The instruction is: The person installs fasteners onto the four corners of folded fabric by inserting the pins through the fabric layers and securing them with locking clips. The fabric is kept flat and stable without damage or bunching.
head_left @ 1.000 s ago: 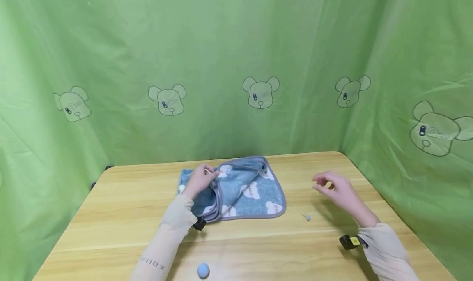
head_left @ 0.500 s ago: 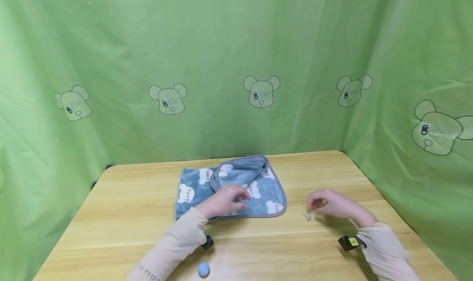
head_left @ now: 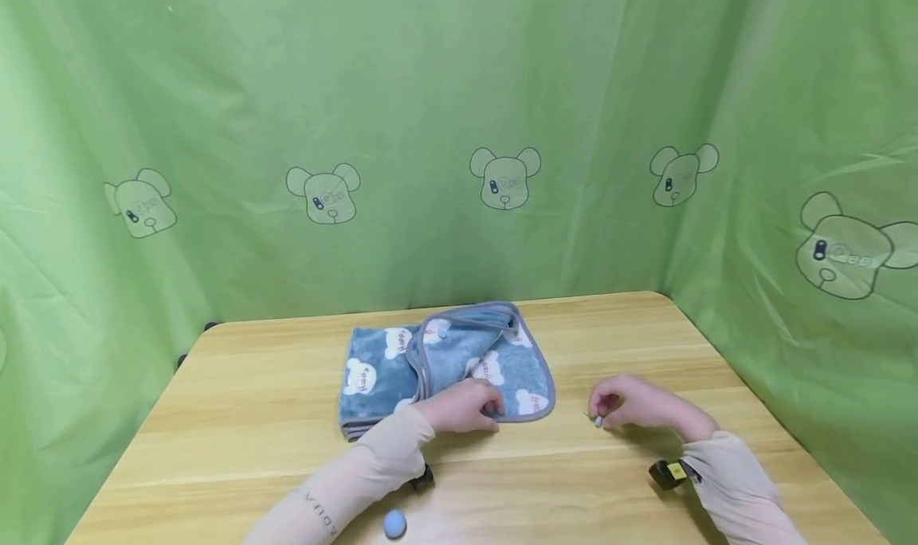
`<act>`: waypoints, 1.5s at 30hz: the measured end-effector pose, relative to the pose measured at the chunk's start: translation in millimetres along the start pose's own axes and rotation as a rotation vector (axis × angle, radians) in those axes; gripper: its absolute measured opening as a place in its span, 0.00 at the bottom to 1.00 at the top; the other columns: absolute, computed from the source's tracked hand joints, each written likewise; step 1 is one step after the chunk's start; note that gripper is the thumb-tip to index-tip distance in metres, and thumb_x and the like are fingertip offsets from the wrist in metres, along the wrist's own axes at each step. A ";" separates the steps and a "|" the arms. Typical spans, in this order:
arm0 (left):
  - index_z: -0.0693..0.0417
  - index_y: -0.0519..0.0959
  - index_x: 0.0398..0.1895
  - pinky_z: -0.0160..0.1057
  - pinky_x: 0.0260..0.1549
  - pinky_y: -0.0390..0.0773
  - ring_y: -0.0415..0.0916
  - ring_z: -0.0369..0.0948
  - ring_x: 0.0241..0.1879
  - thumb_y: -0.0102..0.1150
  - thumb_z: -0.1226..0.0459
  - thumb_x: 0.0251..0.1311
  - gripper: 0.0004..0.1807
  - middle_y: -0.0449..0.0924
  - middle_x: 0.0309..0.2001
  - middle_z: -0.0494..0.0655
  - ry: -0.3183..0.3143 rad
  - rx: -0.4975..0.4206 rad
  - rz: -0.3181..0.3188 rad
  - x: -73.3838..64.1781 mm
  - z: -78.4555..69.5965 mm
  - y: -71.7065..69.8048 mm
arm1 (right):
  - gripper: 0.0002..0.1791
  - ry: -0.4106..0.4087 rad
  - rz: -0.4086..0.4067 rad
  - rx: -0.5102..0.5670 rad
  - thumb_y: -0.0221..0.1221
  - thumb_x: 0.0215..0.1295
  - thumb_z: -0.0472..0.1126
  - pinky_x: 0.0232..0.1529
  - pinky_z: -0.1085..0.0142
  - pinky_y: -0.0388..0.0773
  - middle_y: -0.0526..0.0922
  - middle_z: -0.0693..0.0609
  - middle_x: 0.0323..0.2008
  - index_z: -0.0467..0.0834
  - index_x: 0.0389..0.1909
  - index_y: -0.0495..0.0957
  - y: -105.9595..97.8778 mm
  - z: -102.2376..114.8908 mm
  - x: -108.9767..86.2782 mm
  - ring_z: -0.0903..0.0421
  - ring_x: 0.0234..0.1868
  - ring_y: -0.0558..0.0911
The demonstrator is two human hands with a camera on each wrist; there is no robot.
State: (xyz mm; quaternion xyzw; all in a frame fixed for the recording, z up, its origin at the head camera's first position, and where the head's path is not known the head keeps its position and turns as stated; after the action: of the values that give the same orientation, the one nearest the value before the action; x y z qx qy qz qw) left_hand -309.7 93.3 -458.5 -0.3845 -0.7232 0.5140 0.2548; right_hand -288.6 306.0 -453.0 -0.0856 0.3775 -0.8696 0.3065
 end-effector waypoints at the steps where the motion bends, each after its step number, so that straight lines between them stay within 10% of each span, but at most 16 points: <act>1: 0.48 0.82 0.40 0.24 0.40 0.71 0.72 0.30 0.36 0.68 0.58 0.57 0.10 0.79 0.37 0.39 -0.011 0.005 0.010 0.6 -0.9 0.8 | 0.09 0.000 0.003 0.001 0.65 0.49 0.27 0.35 0.71 0.76 0.81 0.47 0.30 0.40 0.32 0.80 1.0 -0.2 0.2 0.64 0.33 0.75; 17: 0.48 0.78 0.34 0.24 0.37 0.71 0.71 0.30 0.35 0.57 0.60 0.66 0.04 0.77 0.33 0.37 -0.026 0.171 0.030 15.7 -3.5 8.0 | 0.06 0.043 -0.003 -0.046 0.65 0.52 0.29 0.31 0.73 0.72 0.79 0.54 0.26 0.42 0.28 0.79 6.3 -1.4 5.1 0.67 0.29 0.72; 35: 0.56 0.74 0.44 0.28 0.31 0.71 0.67 0.31 0.27 0.51 0.68 0.67 0.05 0.74 0.31 0.41 -0.130 -0.326 -0.230 4.3 27.5 -24.2 | 0.03 -0.062 -0.194 -0.151 0.64 0.60 0.36 0.40 0.70 0.77 0.81 0.58 0.31 0.46 0.33 0.80 1.8 34.7 31.8 0.68 0.35 0.75; 45: 0.54 0.74 0.41 0.29 0.26 0.67 0.65 0.32 0.24 0.50 0.61 0.72 0.06 0.69 0.26 0.39 -0.176 -0.385 -0.383 2.3 32.6 -38.1 | 0.04 -0.143 -0.354 -0.145 0.64 0.60 0.37 0.34 0.71 0.74 0.80 0.60 0.30 0.49 0.33 0.81 3.7 58.4 50.8 0.70 0.33 0.74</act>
State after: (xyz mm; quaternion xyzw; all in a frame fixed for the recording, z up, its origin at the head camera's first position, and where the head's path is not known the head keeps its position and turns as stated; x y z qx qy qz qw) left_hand -347.2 70.6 -433.9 -0.2361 -0.8864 0.3410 0.2058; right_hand -305.2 238.3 -418.9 -0.2339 0.3953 -0.8723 0.1678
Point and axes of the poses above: each hand's wrist, its own x-axis towards the middle knuckle, its own y-axis out of the palm, z = x × y, the point moved 8 cm from there along x, towards the middle knuckle
